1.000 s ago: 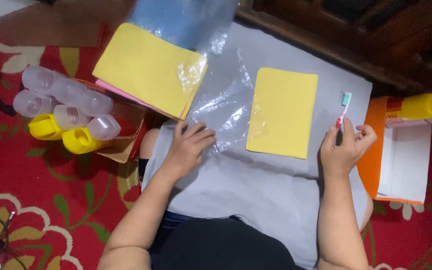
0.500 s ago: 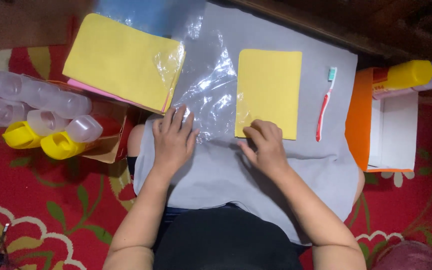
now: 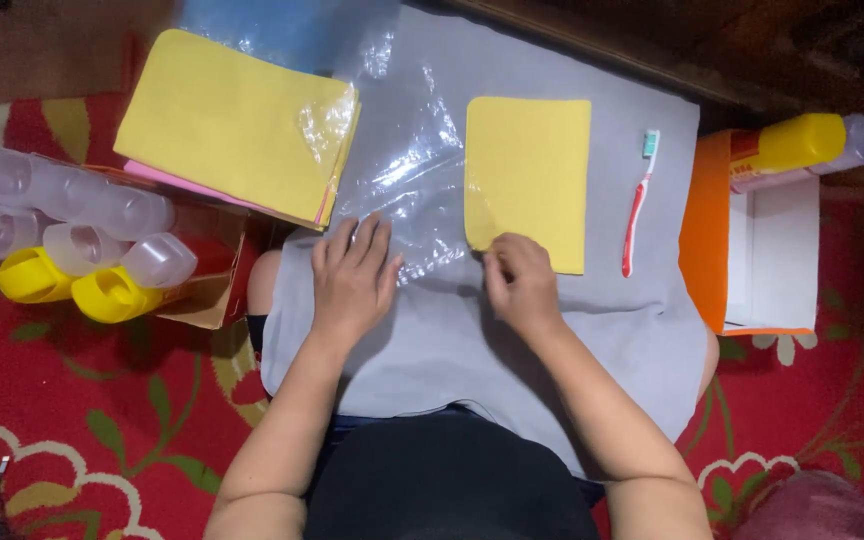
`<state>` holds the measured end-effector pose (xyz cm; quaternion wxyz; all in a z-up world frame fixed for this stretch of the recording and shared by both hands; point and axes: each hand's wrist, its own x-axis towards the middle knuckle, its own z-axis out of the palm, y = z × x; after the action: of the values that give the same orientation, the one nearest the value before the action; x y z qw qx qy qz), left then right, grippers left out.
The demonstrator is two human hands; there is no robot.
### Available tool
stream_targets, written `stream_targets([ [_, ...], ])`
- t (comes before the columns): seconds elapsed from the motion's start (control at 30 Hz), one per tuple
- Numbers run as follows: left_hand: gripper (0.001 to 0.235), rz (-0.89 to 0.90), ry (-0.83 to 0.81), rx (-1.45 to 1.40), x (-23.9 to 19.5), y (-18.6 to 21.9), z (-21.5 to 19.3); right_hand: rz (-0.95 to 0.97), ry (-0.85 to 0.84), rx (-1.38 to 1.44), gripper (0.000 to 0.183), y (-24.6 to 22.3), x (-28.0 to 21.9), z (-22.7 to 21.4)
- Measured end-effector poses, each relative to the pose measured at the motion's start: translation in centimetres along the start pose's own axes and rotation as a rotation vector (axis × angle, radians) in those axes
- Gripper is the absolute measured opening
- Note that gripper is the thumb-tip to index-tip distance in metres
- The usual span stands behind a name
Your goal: The person sits on the floor and uses a toothbrush to rub the surface of a yellow cloth. They then fold the cloth, place it into a plastic bottle, and secure the lid. The person repeats the process with another yellow cloth.
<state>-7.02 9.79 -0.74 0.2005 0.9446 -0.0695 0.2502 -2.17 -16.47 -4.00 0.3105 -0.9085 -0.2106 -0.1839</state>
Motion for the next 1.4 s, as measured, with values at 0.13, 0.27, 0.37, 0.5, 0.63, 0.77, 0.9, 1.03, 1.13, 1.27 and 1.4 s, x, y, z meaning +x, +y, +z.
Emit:
stream_targets([
  [0.13, 0.046, 0.003, -0.027, 0.053, 1.0, 0.1, -0.2, 0.344, 0.067, 0.253, 0.006, -0.9, 2.5, -5.1],
  [0.27, 0.039, 0.027, -0.121, 0.08, 1.8, 0.4, -0.2, 0.607, 0.313, 0.668, 0.007, 3.5, 1.7, -6.2],
  [0.37, 0.037, 0.046, -0.204, 0.06, 2.2, 1.3, 0.5, 0.579, 0.389, 0.726, 0.009, 5.2, 1.0, -7.4],
  [0.5, 0.037, 0.112, -0.378, -0.029, 2.5, 3.0, 1.8, 0.369, 0.223, 0.341, 0.014, 0.9, 2.4, -10.0],
  [0.63, 0.038, 0.151, -0.545, -0.137, 3.5, 4.4, 2.1, 0.051, 0.073, 0.121, 0.02, -0.2, 1.7, -8.2],
  [0.77, 0.031, 0.11, -0.467, -0.2, 4.3, 4.7, 3.2, -0.179, -0.344, 0.002, 0.024, -1.5, 1.4, -7.0],
  [0.9, 0.016, 0.038, -0.219, -0.199, 4.7, 4.2, 5.1, -0.039, -0.333, -0.08, 0.027, 0.1, 0.9, -6.2],
  [1.03, 0.013, -0.059, -0.152, -0.259, 4.7, 3.8, 7.5, 0.06, -0.11, -0.175, 0.019, 5.7, 2.0, -5.5],
  [1.13, 0.036, -0.096, -0.221, -0.233, 5.9, 5.0, 7.0, 0.255, -0.094, -0.304, 0.031, 7.1, 2.8, -6.0],
  [1.27, 0.037, -0.138, -0.32, -0.207, 7.4, 5.7, 7.7, 0.474, -0.151, -0.311, 0.039, 8.2, 3.7, -5.0],
  [1.4, 0.019, -0.137, -0.296, -0.155, 8.1, 6.1, 9.0, 0.571, -0.143, -0.274, 0.034, 8.5, 4.5, -4.4],
])
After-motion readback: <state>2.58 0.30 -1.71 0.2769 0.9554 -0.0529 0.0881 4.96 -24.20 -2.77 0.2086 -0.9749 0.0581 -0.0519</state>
